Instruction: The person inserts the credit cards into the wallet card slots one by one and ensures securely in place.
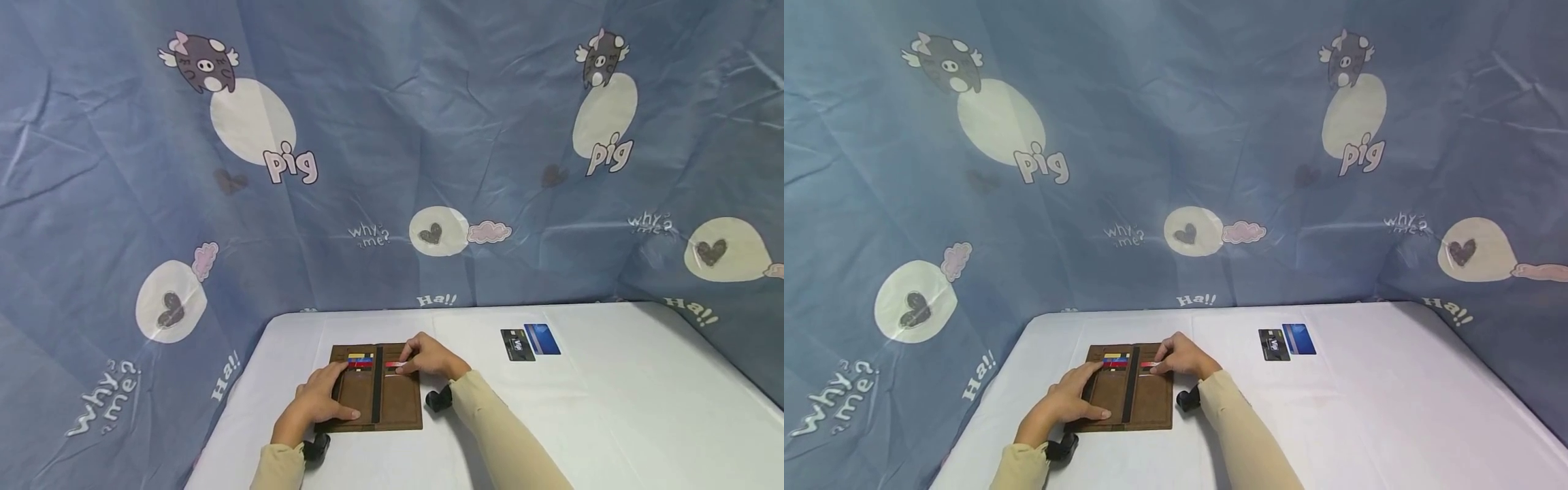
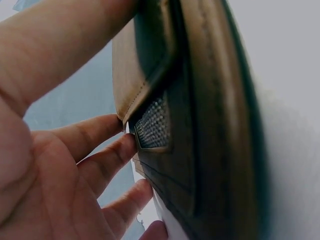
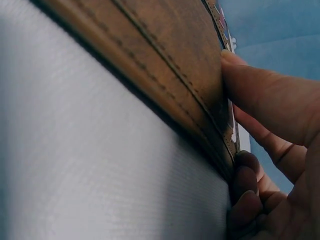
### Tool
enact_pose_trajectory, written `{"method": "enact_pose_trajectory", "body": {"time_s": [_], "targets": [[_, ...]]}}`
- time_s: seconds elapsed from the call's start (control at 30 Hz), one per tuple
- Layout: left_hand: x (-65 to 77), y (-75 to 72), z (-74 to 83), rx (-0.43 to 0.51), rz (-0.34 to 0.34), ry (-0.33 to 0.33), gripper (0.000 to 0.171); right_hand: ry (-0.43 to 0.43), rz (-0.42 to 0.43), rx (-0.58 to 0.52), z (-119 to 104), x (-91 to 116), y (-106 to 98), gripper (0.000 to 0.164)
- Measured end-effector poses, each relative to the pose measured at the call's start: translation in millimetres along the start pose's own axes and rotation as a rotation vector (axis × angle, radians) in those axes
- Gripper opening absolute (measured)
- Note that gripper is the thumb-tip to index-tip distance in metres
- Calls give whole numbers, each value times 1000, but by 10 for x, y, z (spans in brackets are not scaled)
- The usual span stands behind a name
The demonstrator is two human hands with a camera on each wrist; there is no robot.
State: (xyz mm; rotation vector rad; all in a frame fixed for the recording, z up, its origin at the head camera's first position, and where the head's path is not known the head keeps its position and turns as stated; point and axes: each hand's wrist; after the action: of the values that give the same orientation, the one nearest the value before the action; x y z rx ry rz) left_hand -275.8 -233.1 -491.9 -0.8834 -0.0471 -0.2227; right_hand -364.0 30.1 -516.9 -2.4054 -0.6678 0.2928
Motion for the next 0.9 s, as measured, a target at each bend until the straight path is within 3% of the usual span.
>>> {"method": "enact_pose_trajectory", "body": {"time_s": [0.57, 0.73, 0.9], "targets": [[26, -41, 24, 0, -11, -9, 105, 12, -34, 39, -39, -24, -18, 15], [18, -36, 35, 19, -9, -12, 105, -8, -53, 94, -4, -41, -43, 21], [10, -6, 31, 26, -7, -12, 105, 49, -82, 86, -9, 8, -142, 32]]}}
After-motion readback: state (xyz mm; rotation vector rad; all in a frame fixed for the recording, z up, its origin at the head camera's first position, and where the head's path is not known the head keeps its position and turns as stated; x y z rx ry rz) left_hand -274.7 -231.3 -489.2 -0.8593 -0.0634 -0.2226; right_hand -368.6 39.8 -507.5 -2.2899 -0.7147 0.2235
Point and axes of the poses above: each hand's wrist, its own x-axis away from the middle knuckle, its own y-axis out of the palm, z = x × y, and after that the axes turned 10 degrees about x, right-handed
